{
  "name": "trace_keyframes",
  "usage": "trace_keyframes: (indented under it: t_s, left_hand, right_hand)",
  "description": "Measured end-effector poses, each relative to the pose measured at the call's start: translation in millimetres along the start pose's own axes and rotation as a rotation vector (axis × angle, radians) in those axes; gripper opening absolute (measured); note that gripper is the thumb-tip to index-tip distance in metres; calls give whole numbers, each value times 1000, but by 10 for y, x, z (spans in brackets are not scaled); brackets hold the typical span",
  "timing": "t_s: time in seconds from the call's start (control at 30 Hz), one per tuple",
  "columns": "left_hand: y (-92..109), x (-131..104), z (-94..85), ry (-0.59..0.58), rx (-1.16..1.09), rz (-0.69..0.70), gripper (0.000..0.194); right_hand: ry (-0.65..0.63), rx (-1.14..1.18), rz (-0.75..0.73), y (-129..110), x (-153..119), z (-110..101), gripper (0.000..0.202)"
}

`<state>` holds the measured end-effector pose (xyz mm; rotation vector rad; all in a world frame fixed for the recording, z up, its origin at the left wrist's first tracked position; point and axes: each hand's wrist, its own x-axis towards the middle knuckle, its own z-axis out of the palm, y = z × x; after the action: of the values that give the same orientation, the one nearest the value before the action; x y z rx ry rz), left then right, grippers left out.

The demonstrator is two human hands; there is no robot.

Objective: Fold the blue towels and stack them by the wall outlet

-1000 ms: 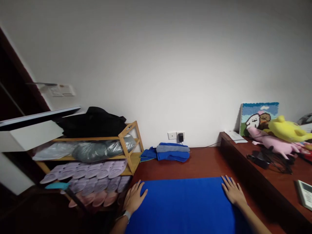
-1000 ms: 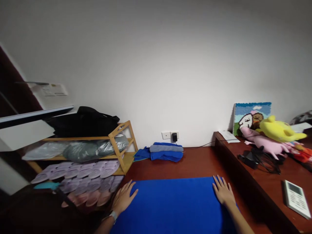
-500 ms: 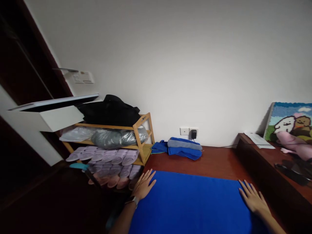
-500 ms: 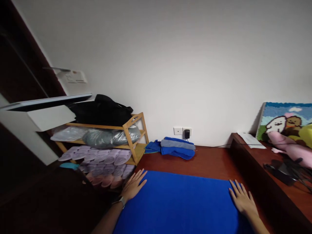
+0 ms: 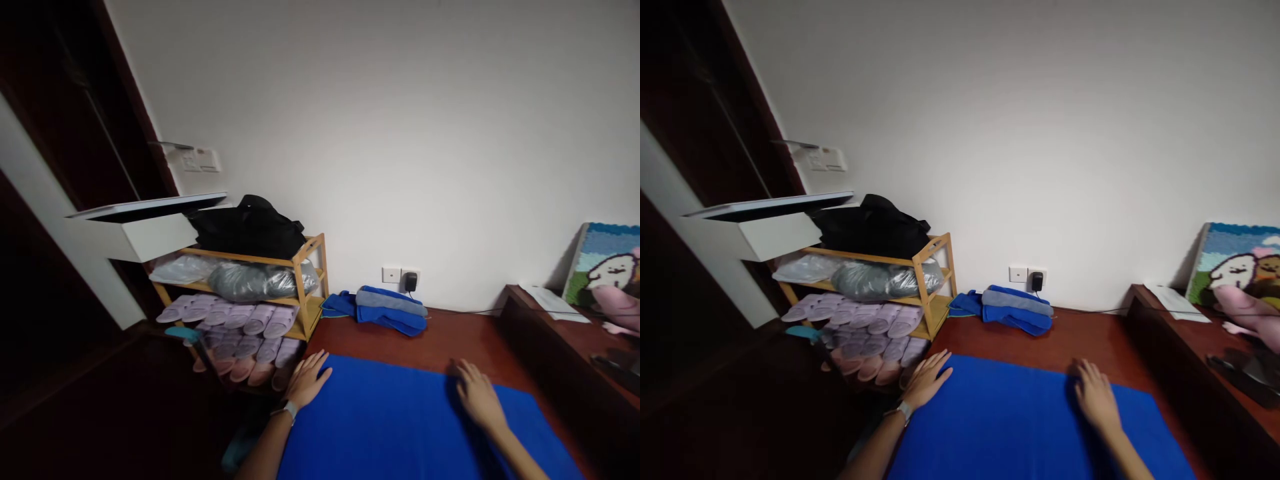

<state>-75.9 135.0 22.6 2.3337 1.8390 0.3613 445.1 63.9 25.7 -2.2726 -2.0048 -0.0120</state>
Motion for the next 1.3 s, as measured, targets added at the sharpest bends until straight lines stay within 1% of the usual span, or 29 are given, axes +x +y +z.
trace_keyframes:
  t_s: [0.07, 0.13, 0.2, 0.23, 0.27, 0.3, 0.33, 0.37, 0.4, 0.47, 0.5, 0.57, 0.63, 0.77, 0.83, 0.9, 0.93, 0.97, 1.03, 1.2, 1.3]
  left_hand:
    - [24, 38, 8, 18, 14, -5, 57]
    - [32, 64, 36, 35, 29, 19, 58]
    - [22, 81, 73, 38, 38, 48, 60]
    - [12, 90, 92, 36, 40, 56, 60]
    - [0, 99, 111, 36, 42, 60, 60]
    - [-13, 110, 127, 37, 45, 61, 60]
    - [-26, 121, 142, 38, 47, 60, 61]
    - [-38, 133, 155, 39, 48, 58, 60]
    - [-50, 145, 166, 39, 48, 56, 60]
    - [-70, 163, 181, 40, 47, 56, 58]
    - [-79, 169, 187, 42, 45, 63, 57]
    - [-94, 176, 194, 47, 42, 84, 55]
    - [-104, 177, 196, 53, 43, 97, 53]
    - [-103, 183, 185, 40, 54, 86, 54]
    - [-100, 193, 181, 28, 52, 79, 54]
    - [-102, 207, 182, 22, 46, 69, 54]
    - [-105, 213, 183, 23, 44, 63, 54]
    - [-107, 218, 184, 26, 42, 58, 54]
    - [-111, 224, 179, 28, 41, 52, 53]
    - [-103, 217, 143, 12, 43, 36, 54]
    - [-102, 207, 145, 13, 43, 27, 54]
  right_hand:
    - [-6, 134, -180, -818, 38, -108, 65]
    - [-52, 270, -299, -1624, 53, -167, 65]
    - [-108, 369, -385, -2300, 59, -158, 67]
    - [-140, 396, -415, -2564, 64, -132, 68]
    - [-172, 410, -430, -2772, 70, -95, 69]
    - [-195, 415, -431, -2920, 78, -54, 70]
    - [-211, 415, -430, -3009, 87, -15, 70]
    - [-218, 414, -426, -3042, 94, 18, 70]
    - [-218, 412, -422, -3022, 99, 42, 71]
    - [-210, 405, -409, -2837, 93, 64, 72]
    - [-207, 394, -394, -2679, 81, 66, 74]
    - [-191, 358, -332, -2242, 41, 74, 76]
    - [-163, 302, -234, -1667, -8, 105, 76]
    - [-117, 115, 33, -293, -102, 239, 75]
    - [-117, 37, 163, 340, -141, 315, 75]
    - [-108, 4, 258, 821, -165, 380, 77]
    - [-104, 0, 281, 987, -165, 406, 78]
    - [-100, 0, 291, 1103, -156, 428, 79]
    - [-98, 9, 292, 1208, -109, 456, 81]
    - [-90, 37, 307, 1180, 52, 495, 83]
    - [-85, 48, 284, 1285, 49, 550, 84]
